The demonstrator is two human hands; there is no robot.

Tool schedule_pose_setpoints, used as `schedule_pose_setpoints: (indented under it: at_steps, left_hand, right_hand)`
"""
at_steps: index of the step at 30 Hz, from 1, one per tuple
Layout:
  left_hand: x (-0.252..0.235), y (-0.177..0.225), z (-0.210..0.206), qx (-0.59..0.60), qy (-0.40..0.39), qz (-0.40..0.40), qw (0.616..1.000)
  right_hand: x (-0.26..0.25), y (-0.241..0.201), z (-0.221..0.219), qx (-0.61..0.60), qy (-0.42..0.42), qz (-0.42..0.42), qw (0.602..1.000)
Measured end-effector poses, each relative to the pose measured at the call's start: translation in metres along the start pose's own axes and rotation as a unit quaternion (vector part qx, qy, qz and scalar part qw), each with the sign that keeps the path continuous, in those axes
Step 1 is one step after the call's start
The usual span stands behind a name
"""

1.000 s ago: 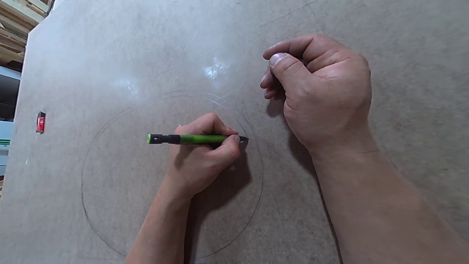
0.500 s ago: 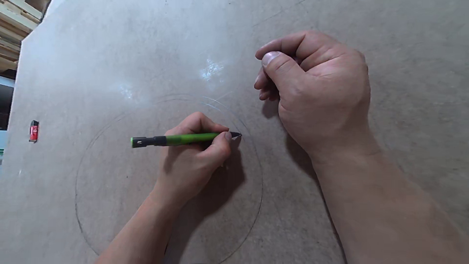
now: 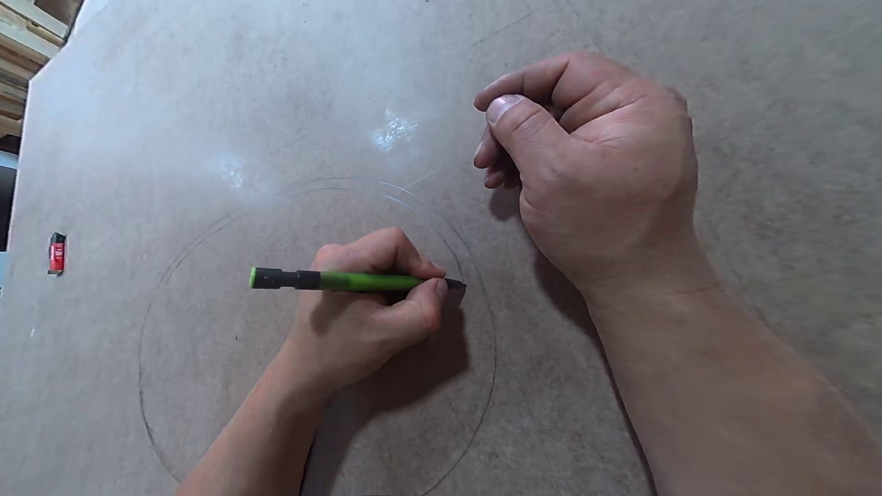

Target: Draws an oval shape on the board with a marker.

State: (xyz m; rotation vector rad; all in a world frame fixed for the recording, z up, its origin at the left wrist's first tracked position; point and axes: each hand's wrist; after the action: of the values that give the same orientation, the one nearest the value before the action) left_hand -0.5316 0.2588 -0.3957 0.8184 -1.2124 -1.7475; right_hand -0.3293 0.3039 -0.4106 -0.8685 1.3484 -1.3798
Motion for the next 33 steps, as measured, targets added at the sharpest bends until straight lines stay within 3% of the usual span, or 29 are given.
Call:
schedule_pose_setpoints:
  at_steps: [3,8,10,20,22,27,33]
  left_hand:
    - [0.001,-0.002,0.003,0.013,-0.025,-0.005,1.000]
    - [0.004,0.000,-0.010,-0.008,0.075,0.013,0.997]
    - [0.004,0.001,-0.011,-0.011,0.075,0.011,0.997]
    - [0.004,-0.003,0.008,0.017,-0.104,-0.032,0.994]
    - [0.007,-0.003,0.006,0.019,-0.089,-0.020,0.996]
    - [0.012,0.000,-0.009,0.007,0.041,0.007,0.999]
    - [0.011,-0.001,-0.006,0.010,0.006,-0.008,1.000]
  right_hand:
    - [0.000,0.000,0.000,-0.003,0.000,-0.001,1.000]
    - [0.000,0.000,0.000,0.004,-0.002,-0.003,1.000]
    - [0.000,0.000,0.000,0.007,-0.002,-0.003,1.000]
    - [0.000,0.000,0.000,0.003,-0.001,0.005,1.000]
    - [0.000,0.001,0.001,-0.002,0.002,0.005,1.000]
    - [-0.001,0.000,0.002,0.001,0.001,0.001,1.000]
    - [0.000,0.000,0.002,0.013,-0.001,0.003,1.000]
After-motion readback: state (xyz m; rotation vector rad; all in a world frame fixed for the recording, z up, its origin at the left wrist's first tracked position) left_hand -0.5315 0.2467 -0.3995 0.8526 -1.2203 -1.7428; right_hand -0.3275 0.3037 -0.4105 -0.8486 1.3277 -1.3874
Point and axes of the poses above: each hand's wrist, its own x-axis away from the middle knuckle, its own z-axis out of the back of the hand, y = z × x, and after that the axes turned 1 degree about y, right-handed
